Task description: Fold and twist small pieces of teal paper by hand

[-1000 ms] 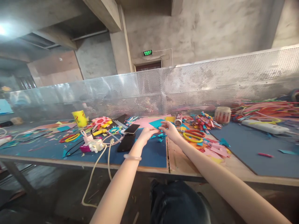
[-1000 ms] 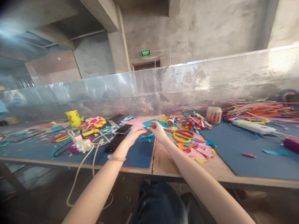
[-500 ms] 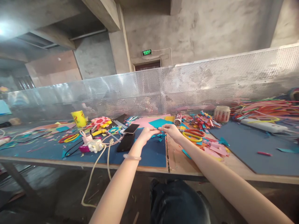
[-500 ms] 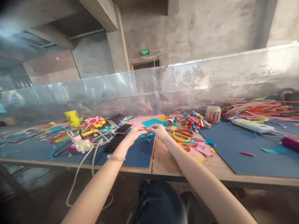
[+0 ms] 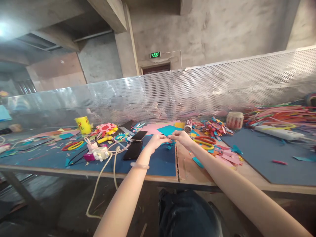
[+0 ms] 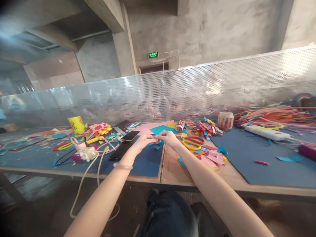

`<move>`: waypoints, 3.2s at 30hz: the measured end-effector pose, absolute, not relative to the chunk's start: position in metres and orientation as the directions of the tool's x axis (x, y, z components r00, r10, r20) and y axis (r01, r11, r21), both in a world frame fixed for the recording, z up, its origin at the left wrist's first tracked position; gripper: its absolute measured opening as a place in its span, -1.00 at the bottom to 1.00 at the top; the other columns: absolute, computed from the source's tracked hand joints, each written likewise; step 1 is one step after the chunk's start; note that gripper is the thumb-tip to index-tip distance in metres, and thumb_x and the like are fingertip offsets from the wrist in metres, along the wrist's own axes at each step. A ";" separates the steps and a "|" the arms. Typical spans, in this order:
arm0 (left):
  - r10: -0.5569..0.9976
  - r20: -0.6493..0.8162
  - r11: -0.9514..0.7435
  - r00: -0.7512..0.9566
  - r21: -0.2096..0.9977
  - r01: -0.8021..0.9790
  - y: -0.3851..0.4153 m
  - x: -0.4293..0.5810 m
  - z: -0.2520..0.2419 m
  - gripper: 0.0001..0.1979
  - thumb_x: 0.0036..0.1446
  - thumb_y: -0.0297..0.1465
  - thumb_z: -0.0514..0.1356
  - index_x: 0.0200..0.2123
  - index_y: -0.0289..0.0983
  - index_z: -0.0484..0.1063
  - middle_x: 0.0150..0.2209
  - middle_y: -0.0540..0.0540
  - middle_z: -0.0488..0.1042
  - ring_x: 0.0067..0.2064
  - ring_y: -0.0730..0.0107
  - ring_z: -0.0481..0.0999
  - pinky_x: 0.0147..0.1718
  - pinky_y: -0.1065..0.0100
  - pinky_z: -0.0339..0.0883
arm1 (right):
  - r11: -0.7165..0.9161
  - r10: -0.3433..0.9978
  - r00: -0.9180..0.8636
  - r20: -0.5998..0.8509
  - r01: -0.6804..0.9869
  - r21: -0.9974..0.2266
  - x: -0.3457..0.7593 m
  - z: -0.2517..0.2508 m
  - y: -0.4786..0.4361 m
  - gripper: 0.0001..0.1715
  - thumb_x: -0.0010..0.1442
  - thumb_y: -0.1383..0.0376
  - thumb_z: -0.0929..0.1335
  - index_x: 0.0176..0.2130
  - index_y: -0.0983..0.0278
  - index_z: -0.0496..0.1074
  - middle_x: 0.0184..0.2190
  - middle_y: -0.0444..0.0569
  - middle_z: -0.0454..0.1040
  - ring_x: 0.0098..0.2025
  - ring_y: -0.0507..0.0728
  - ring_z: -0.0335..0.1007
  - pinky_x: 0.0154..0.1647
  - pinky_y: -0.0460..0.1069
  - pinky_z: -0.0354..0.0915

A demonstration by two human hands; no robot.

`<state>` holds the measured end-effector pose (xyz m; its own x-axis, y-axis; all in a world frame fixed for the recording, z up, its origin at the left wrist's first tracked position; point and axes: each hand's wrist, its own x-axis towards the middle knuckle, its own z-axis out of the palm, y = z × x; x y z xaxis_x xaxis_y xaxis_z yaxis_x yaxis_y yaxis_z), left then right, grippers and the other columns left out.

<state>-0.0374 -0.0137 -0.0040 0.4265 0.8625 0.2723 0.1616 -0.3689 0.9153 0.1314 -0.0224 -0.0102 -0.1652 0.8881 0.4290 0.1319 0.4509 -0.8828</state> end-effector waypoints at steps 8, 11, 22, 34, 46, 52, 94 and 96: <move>0.887 0.211 -0.322 0.410 0.920 0.223 -0.026 -0.031 0.001 -0.76 -0.21 -0.31 0.30 -0.43 -0.33 0.45 -0.40 -0.14 0.53 -0.28 0.28 0.47 -0.21 0.30 0.25 | 0.467 0.884 -0.114 0.453 0.185 -0.865 0.130 -0.008 -0.026 -0.60 -0.25 0.05 0.42 -0.66 0.32 0.32 -0.63 -0.16 0.29 -0.52 -0.01 0.16 -0.46 -0.08 0.06; 0.914 0.209 -0.289 0.348 0.936 0.198 -0.025 -0.029 -0.001 -0.62 -0.29 -0.32 0.36 -0.35 -0.33 0.39 -0.41 -0.14 0.52 -0.30 0.29 0.48 -0.21 0.28 0.25 | 0.468 0.884 -0.131 0.449 0.225 -0.855 0.131 -0.009 -0.026 -0.60 -0.24 0.05 0.42 -0.67 0.33 0.33 -0.64 -0.16 0.28 -0.52 -0.01 0.15 -0.47 -0.08 0.05; 0.911 0.257 -0.329 0.322 0.925 0.192 -0.022 -0.033 -0.001 -0.63 -0.35 -0.28 0.36 -0.40 -0.33 0.46 -0.49 -0.07 0.49 -0.38 0.32 0.44 -0.38 0.35 0.22 | 0.509 0.861 -0.188 0.473 0.300 -0.807 0.142 -0.006 -0.021 -0.53 0.06 0.00 0.23 -0.39 0.30 0.50 -0.38 -0.01 0.47 -0.30 0.09 0.33 -0.26 -0.04 0.19; 0.909 0.183 -0.274 0.375 0.940 0.205 -0.027 -0.035 0.002 -0.69 -0.21 -0.27 0.28 -0.36 -0.34 0.50 -0.37 -0.14 0.51 -0.30 0.34 0.42 -0.42 0.40 0.14 | 0.671 0.702 -0.234 0.673 0.536 -0.513 0.138 -0.010 -0.019 -0.84 0.01 0.26 0.31 -0.49 0.29 0.43 -0.45 -0.07 0.38 -0.37 0.04 0.31 -0.31 -0.05 0.18; 0.963 0.128 -0.124 0.239 0.992 -0.031 -0.006 -0.036 -0.010 -0.70 -0.20 -0.30 0.27 -0.34 -0.32 0.48 -0.33 -0.16 0.52 -0.20 0.27 0.45 -0.38 0.39 0.16 | 0.611 0.354 -0.386 0.852 0.785 0.101 0.127 -0.018 -0.024 -0.74 0.18 0.25 0.21 -0.25 0.23 0.45 -0.33 0.00 0.39 -0.27 0.09 0.21 -0.21 0.03 0.04; 0.936 0.182 -0.157 0.300 0.982 -0.103 -0.007 -0.037 -0.010 -0.67 -0.20 -0.27 0.29 -0.32 -0.33 0.47 -0.26 -0.17 0.49 -0.19 0.27 0.44 -0.34 0.39 0.16 | 0.533 0.318 -0.462 0.828 0.809 0.248 0.128 -0.018 -0.028 -0.71 0.20 0.30 0.17 -0.17 0.24 0.42 -0.31 0.03 0.37 -0.26 0.12 0.17 -0.20 0.05 0.03; 0.918 0.225 -0.300 0.328 0.932 0.201 -0.026 -0.034 0.000 -0.74 -0.15 -0.22 0.21 -0.45 -0.30 0.48 -0.43 -0.07 0.48 -0.31 0.35 0.39 -0.41 0.39 0.11 | 0.661 0.685 -0.150 0.713 0.541 -0.521 0.131 -0.014 -0.018 -0.85 0.03 0.27 0.29 -0.45 0.29 0.42 -0.45 -0.07 0.41 -0.34 0.06 0.33 -0.30 -0.04 0.21; 0.922 0.211 -0.280 0.325 0.942 0.183 -0.025 -0.033 0.000 -0.75 -0.13 -0.23 0.19 -0.43 -0.29 0.48 -0.40 -0.08 0.49 -0.27 0.32 0.40 -0.38 0.38 0.12 | 0.670 0.631 -0.157 0.760 0.605 -0.431 0.129 -0.015 -0.018 -0.86 0.05 0.29 0.29 -0.45 0.27 0.42 -0.45 -0.07 0.41 -0.32 0.07 0.31 -0.28 -0.02 0.17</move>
<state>-0.0334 -0.0250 0.0003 0.3249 0.9220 0.2107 0.1832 -0.2799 0.9424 0.1294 -0.0183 -0.0148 -0.1571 0.6308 0.7599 0.6053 0.6695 -0.4306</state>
